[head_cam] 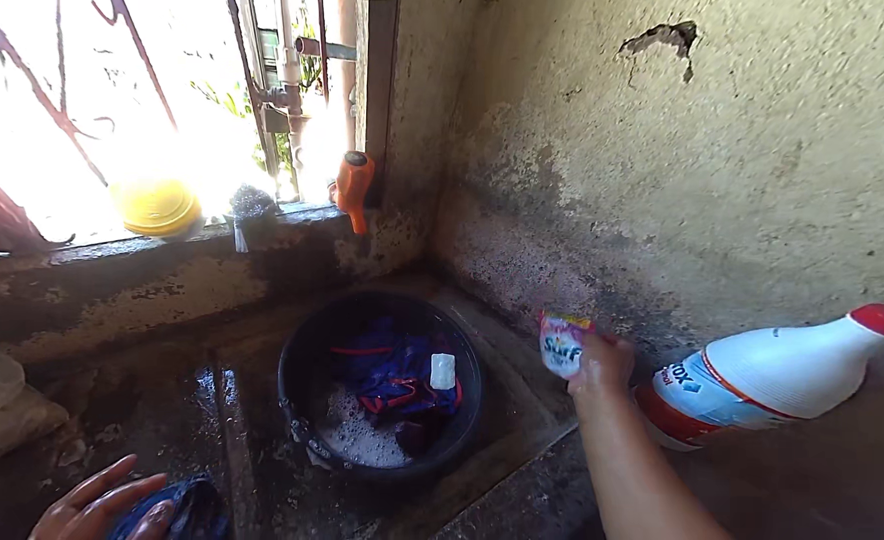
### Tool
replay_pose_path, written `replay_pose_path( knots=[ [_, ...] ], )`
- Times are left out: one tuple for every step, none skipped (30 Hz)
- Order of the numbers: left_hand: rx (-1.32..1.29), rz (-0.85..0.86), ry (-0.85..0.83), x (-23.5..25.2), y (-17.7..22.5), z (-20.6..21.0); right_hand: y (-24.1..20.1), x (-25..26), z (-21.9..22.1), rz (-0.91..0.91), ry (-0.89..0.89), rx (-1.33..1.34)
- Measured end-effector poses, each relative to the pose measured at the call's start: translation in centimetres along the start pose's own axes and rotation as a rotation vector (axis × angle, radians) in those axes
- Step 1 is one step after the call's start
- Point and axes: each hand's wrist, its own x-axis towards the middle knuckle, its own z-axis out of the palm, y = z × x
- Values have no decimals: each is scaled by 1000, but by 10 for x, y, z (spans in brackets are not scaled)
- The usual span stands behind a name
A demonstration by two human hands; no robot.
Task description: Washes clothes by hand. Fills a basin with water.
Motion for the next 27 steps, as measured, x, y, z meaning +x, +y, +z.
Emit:
replay_pose_path(
  knots=[
    [11,17,-21,6,10,6,4,-4,-1,-69,69,-9],
    [28,31,-49,13,24,16,4,-12,1,-172,86,-24],
    [39,49,-81,20,38,28,4,-25,3,-298,27,-43],
    [55,73,-112,28,51,44,3,-43,8,-404,-126,-95],
    [75,98,-146,36,61,63,3,-59,15,-483,-335,-194],
    [98,119,-198,45,69,82,5,-70,27,-553,-560,-315],
    [120,128,-282,54,76,99,8,-79,42,-620,-787,-486],
    [141,111,-399,64,84,116,10,-86,58,-694,-969,-736],
    [167,69,-528,74,91,131,13,-95,71,-758,-1107,-1030],
    [195,27,-632,82,95,148,19,-102,81,-793,-1203,-1301],
    [221,-10,-706,88,95,164,25,-108,86,-823,-1264,-1486],
    [255,-48,-758,92,92,179,31,-113,88,-834,-1300,-1565],
    [310,-86,-795,93,88,192,35,-118,89,-816,-1334,-1593],
    [393,-121,-832,93,86,201,37,-122,87,-773,-1365,-1605],
    [461,-143,-858,92,85,206,37,-126,85,-733,-1383,-1606],
    [505,-145,-875,92,85,208,35,-128,82,-708,-1389,-1606],
    [524,-136,-878,93,85,209,30,-128,81,-678,-1391,-1589],
    [529,-130,-874,93,84,208,26,-127,80,-643,-1387,-1562],
    [529,-130,-870,94,83,207,20,-126,78,-603,-1380,-1529],
    [532,-130,-864,95,82,206,16,-123,78,-567,-1380,-1485],
    [538,-125,-855,96,82,206,12,-120,77,-534,-1387,-1420],
    [541,-116,-845,96,81,206,9,-116,74,-489,-1389,-1315],
    [541,-106,-835,97,80,205,6,-111,69,-422,-1373,-1155],
    [538,-97,-826,97,80,205,5,-105,63,-334,-1337,-960],
    [534,-88,-816,97,80,205,3,-98,56,-243,-1280,-770],
    [529,-81,-809,97,79,205,0,-91,49,-176,-1199,-623],
    [527,-75,-806,96,79,204,-3,-81,42,-138,-1095,-526]
  ],
)
